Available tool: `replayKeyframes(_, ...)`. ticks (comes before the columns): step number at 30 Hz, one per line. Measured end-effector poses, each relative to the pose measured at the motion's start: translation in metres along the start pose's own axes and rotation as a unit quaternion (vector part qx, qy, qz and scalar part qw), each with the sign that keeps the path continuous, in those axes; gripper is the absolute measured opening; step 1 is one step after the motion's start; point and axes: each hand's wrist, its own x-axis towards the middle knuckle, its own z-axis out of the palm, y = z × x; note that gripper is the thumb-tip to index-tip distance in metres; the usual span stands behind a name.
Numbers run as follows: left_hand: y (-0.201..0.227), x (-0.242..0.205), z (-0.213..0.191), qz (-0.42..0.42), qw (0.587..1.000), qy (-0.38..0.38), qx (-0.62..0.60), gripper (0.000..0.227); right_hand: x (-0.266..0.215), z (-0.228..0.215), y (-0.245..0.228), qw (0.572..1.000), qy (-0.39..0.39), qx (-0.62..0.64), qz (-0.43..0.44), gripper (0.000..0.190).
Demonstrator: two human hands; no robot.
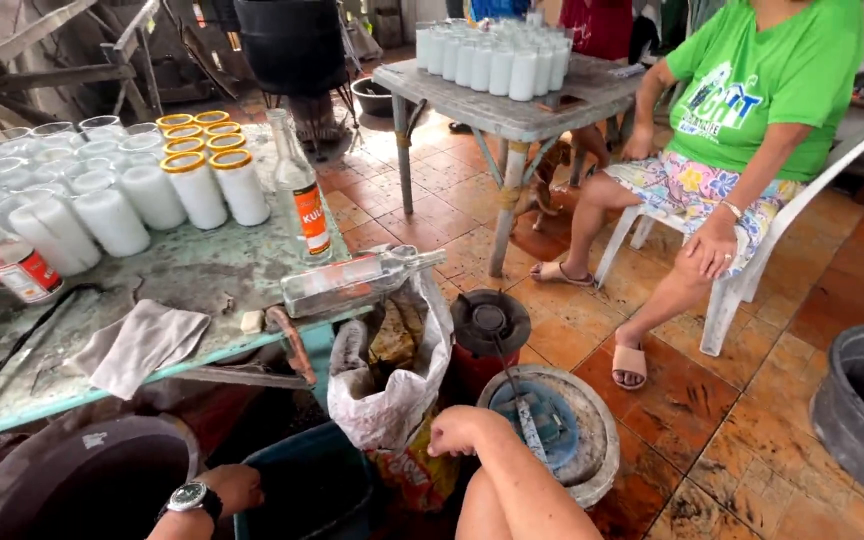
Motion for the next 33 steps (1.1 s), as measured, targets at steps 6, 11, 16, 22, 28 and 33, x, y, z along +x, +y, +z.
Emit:
replayKeyframes(6,-0.001,-0.017,-0.002,-0.011,1.000,0.013,0.005,0.031,-0.007,-0.001,-0.007,0.997,-0.029,0.034,0.071,0.029)
replayKeyframes(11,0.000,-0.038,-0.005,0.000,0.999,0.032,-0.027,0.030,0.013,0.005,0.003,0.995,-0.025,0.020,0.092,0.027)
replayKeyframes(16,-0.005,-0.037,0.001,0.006,0.998,0.042,-0.034,0.033,0.034,0.008,0.011,0.993,-0.043,0.033,0.106,0.025)
replayKeyframes(22,-0.006,-0.057,0.008,0.009,0.998,0.063,-0.024,0.036,0.054,0.011,0.017,0.992,-0.041,0.049,0.111,0.025)
replayKeyframes(28,-0.011,-0.071,0.013,-0.015,0.995,0.086,-0.050,0.032,0.061,0.010,0.012,0.989,-0.058,0.063,0.119,0.024)
replayKeyframes(33,-0.013,-0.081,0.017,-0.026,0.991,0.107,-0.073,0.031,0.028,0.002,-0.022,0.983,-0.074,0.057,0.156,0.024)
